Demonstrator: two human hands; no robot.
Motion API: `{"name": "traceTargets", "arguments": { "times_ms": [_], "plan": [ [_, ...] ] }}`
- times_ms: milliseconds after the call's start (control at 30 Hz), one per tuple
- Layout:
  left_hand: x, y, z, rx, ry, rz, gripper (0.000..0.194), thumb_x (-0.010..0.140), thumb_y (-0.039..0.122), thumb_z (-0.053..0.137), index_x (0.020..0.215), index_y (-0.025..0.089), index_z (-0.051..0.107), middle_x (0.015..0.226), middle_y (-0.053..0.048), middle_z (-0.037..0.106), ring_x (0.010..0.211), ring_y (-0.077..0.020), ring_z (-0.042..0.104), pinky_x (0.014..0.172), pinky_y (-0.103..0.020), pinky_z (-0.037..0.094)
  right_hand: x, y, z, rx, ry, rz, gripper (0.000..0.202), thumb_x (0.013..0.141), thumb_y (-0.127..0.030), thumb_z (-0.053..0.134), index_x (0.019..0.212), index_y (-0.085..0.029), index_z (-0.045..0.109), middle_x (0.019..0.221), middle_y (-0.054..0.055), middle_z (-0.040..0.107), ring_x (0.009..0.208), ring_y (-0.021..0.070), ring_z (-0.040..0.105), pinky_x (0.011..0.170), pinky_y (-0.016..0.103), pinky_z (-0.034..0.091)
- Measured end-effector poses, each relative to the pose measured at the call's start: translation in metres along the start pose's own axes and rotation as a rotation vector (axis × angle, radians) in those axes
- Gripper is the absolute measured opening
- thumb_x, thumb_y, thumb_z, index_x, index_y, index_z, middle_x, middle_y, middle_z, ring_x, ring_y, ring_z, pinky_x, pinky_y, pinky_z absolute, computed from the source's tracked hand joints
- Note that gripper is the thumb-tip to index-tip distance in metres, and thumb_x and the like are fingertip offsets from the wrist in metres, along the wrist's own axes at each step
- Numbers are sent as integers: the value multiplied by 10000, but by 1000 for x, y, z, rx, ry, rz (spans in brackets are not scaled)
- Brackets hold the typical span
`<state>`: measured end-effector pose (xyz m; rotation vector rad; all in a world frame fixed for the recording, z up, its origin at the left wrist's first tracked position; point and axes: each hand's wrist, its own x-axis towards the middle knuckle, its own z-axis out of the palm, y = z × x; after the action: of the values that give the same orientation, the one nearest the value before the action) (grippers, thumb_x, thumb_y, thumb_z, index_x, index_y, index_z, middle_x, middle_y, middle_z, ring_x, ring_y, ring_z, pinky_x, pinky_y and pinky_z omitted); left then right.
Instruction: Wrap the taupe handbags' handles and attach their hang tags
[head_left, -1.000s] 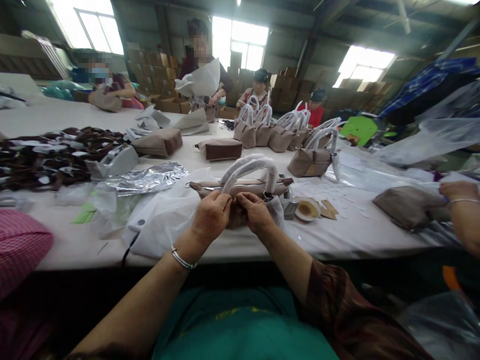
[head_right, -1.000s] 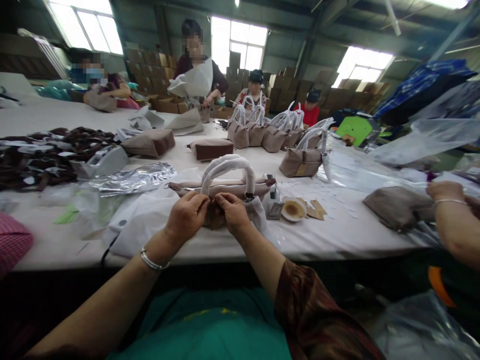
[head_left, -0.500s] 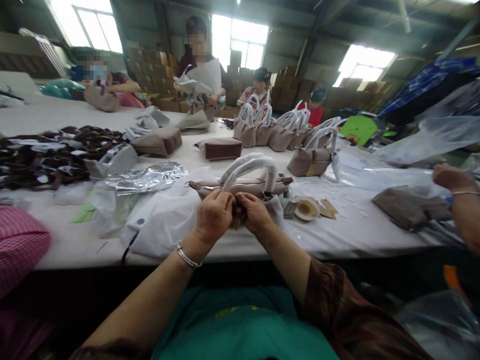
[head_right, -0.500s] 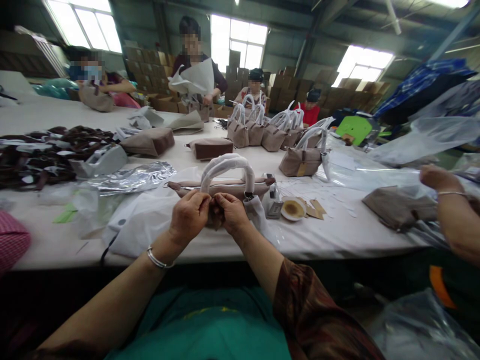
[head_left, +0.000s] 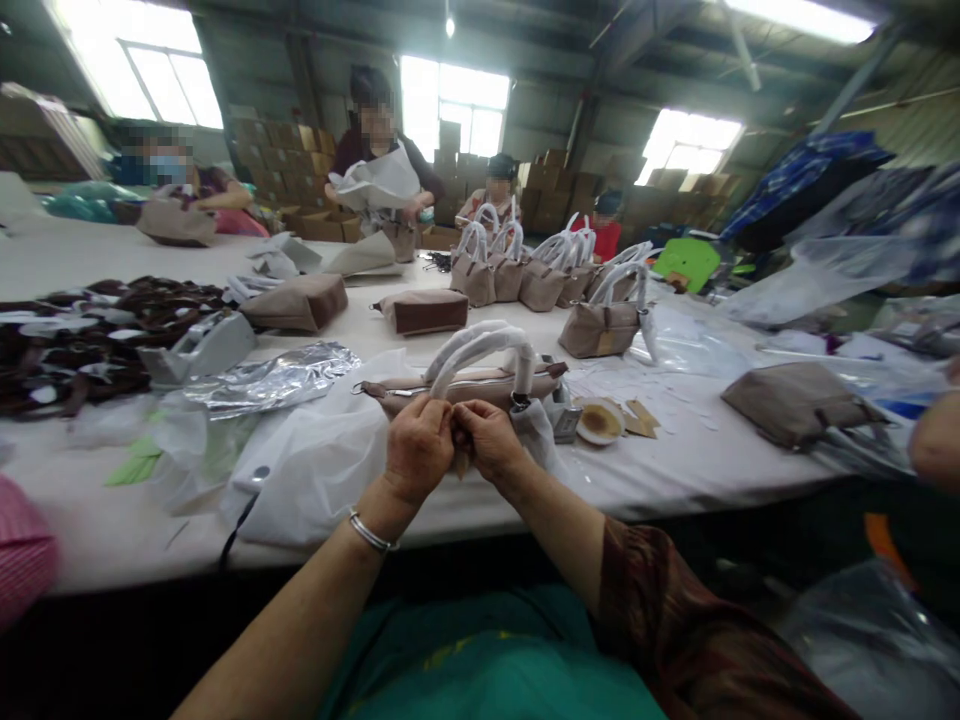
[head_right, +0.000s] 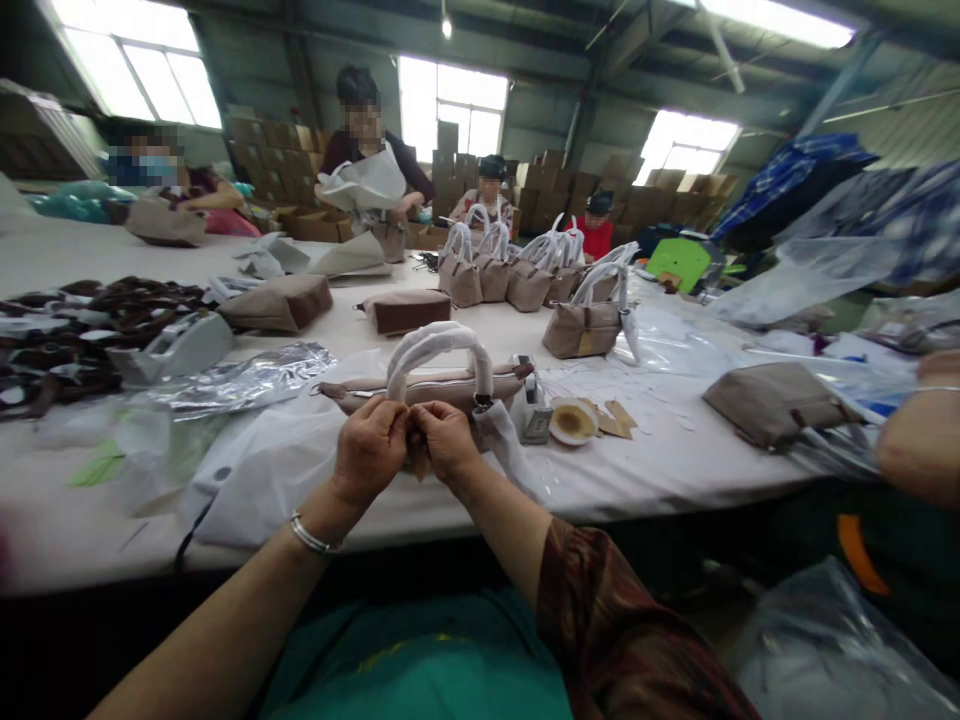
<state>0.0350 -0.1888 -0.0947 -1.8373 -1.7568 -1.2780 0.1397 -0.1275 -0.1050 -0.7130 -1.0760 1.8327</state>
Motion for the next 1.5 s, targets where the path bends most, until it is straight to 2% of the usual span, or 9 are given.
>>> {"name": "traceTargets", "arguments": {
  "times_ms": [267,467,633,833,1000,1100,1200,1367,1500],
  "plan": [
    [5,-14,-15,-77,-86,65,158,937,249,519,970,190,663,933,-74,676,848,-206,645,790,-316,517,-11,-2,-13,-167,2,-120,347,722,-455,719,913,-166,719,668,5,632,528,115,529,441,225,380],
    [47,11,-59,-36,146,94,338,861,369,662,1140,180,636,1078,-97,656,856,-202,637,753,-316,545,-44,-4,-59,-573,18,-429,149,828,-244,620,931,-210,722,685,1,616,612,148,586,613,291,495],
    [113,31,-39,-42,-81,171,834,689,591,763,1355,158,509,1303,-166,581,1218,-357,527,980,-466,480,-69,0,-58,-701,-98,-559,148,846,-164,576,877,-209,713,766,9,648,670,134,606,672,266,502],
    [137,18,-30,-345,-367,24,451,823,553,654,1024,152,708,877,-77,717,831,-220,673,793,-325,536,-75,11,-70,-844,-277,-538,161,870,-180,557,918,-187,711,863,52,694,807,166,640,762,294,509],
    [102,-26,-73,-539,-81,-156,557,791,573,695,1152,153,635,1029,-116,702,969,-217,671,843,-325,546,-51,37,-94,-933,-240,-434,246,849,-205,563,1054,-186,698,1026,90,706,847,191,645,820,352,518],
    [51,-59,-90,-491,-376,-356,406,858,527,616,963,141,683,800,-81,717,717,-188,676,713,-320,571,-40,50,-92,-942,-270,-368,231,848,-210,556,1019,-189,709,1006,86,713,841,198,654,820,356,528],
    [2,-100,-83,-226,-652,-344,313,841,442,607,948,171,721,916,-89,735,825,-224,692,783,-347,577,-38,57,-80,-952,-354,-318,208,868,-216,544,972,-193,722,946,78,724,858,210,667,804,349,536],
    [-32,-152,-55,124,-557,-328,453,801,438,538,1114,148,692,1199,-144,682,1138,-306,619,1035,-455,472,-53,36,-68,-928,-384,-432,191,893,-196,550,990,-195,714,914,65,724,860,190,668,773,309,529],
    [-37,-180,-33,124,-700,-326,448,789,551,515,1087,269,692,1164,-42,712,1045,-304,671,940,-455,539,-47,-20,-100,-911,-183,-584,188,921,-210,539,998,-192,709,841,48,714,675,139,649,670,263,524]
  ]
}}
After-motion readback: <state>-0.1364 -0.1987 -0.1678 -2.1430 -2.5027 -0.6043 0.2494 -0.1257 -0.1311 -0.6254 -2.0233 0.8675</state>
